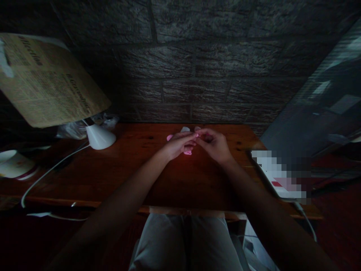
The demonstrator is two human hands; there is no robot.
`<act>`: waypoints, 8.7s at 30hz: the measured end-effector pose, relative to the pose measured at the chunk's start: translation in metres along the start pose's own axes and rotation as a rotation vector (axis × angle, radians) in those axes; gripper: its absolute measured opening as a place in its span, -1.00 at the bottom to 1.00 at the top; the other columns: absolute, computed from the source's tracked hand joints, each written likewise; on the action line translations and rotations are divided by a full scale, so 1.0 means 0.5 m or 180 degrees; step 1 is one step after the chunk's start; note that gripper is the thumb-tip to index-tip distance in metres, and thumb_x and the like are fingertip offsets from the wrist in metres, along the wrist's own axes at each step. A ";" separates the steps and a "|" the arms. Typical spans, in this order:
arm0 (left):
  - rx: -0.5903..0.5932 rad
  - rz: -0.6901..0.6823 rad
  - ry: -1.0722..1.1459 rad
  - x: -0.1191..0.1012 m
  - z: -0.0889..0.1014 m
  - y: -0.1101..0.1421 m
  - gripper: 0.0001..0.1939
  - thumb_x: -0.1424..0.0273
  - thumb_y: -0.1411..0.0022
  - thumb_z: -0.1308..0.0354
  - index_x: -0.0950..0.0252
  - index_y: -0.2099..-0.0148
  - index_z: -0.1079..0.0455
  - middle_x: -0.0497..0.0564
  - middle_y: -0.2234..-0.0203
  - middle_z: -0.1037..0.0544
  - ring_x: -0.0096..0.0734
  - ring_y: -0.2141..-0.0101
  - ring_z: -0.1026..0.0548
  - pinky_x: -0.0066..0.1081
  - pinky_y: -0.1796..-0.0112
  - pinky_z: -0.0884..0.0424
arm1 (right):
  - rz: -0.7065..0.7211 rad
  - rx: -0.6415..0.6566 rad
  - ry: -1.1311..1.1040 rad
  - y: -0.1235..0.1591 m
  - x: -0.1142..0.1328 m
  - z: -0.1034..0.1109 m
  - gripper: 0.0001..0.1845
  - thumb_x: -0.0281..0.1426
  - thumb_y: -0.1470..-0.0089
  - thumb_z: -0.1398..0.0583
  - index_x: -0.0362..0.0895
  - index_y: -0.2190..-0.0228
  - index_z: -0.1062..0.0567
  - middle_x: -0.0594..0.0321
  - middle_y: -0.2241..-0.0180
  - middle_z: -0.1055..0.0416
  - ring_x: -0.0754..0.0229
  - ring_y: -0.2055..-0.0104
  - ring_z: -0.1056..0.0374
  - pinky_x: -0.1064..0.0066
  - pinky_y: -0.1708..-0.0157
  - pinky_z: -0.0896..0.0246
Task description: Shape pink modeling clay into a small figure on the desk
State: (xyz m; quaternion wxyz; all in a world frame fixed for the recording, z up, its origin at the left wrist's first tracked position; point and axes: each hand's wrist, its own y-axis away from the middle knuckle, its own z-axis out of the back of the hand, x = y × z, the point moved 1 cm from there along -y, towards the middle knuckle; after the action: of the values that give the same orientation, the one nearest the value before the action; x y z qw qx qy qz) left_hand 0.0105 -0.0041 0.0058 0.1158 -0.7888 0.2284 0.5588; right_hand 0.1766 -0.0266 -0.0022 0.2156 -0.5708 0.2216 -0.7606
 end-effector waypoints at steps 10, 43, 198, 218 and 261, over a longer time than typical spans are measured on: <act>-0.0136 0.0042 0.0092 -0.001 0.004 -0.001 -0.74 0.28 -0.18 -0.41 0.36 0.21 -0.52 0.01 0.39 -0.56 -0.49 0.39 -0.52 -0.49 0.39 -0.35 | 0.0032 -0.0124 0.0170 0.000 0.013 0.005 -0.92 -0.36 -0.07 -0.33 -0.02 0.32 -0.63 0.23 0.27 -0.63 0.14 0.24 -0.52 0.31 0.28 -0.40; -0.0320 -0.0187 0.0002 -0.004 0.002 -0.003 -0.71 0.51 -0.09 -0.40 0.32 0.10 -0.55 -0.06 0.41 -0.58 -0.58 0.45 -0.49 -0.51 0.38 -0.39 | 0.0142 0.0023 0.0050 0.001 0.009 -0.001 -0.94 -0.38 -0.08 -0.32 -0.03 0.33 -0.61 0.28 0.33 -0.60 0.20 0.33 -0.50 0.37 0.32 -0.40; -0.0598 -0.0398 -0.0126 -0.005 0.002 -0.005 -0.76 0.47 -0.13 -0.40 0.34 0.12 -0.57 -0.03 0.42 -0.61 -0.55 0.43 -0.54 -0.45 0.28 -0.46 | -0.0027 -0.0109 0.0051 0.001 0.014 0.000 -0.85 -0.26 -0.07 -0.34 -0.04 0.31 -0.65 0.23 0.29 -0.64 0.19 0.35 -0.50 0.36 0.36 -0.34; -0.0571 -0.0327 -0.0167 -0.007 -0.002 -0.002 -0.82 0.49 -0.18 -0.35 0.32 0.13 -0.58 -0.03 0.42 -0.61 -0.53 0.43 -0.54 -0.45 0.29 -0.43 | -0.0155 -0.0183 0.0268 0.003 0.013 -0.001 -0.90 -0.29 -0.06 -0.35 -0.03 0.34 -0.65 0.26 0.34 -0.64 0.24 0.44 -0.45 0.38 0.41 -0.33; -0.0290 -0.0313 -0.0148 0.000 0.006 -0.007 -0.77 0.48 -0.11 -0.41 0.31 0.14 -0.59 -0.01 0.29 -0.62 -0.56 0.38 -0.54 -0.46 0.28 -0.45 | 0.0007 -0.0053 0.0147 0.004 0.005 -0.003 -0.88 -0.33 -0.06 -0.32 -0.03 0.30 -0.64 0.22 0.28 -0.63 0.13 0.28 -0.54 0.30 0.27 -0.44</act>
State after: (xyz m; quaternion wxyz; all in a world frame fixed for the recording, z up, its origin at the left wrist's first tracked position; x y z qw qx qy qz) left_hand 0.0097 0.0000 0.0046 0.1123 -0.7903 0.1611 0.5804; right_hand 0.1748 -0.0294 -0.0019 0.2064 -0.5547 0.2335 -0.7715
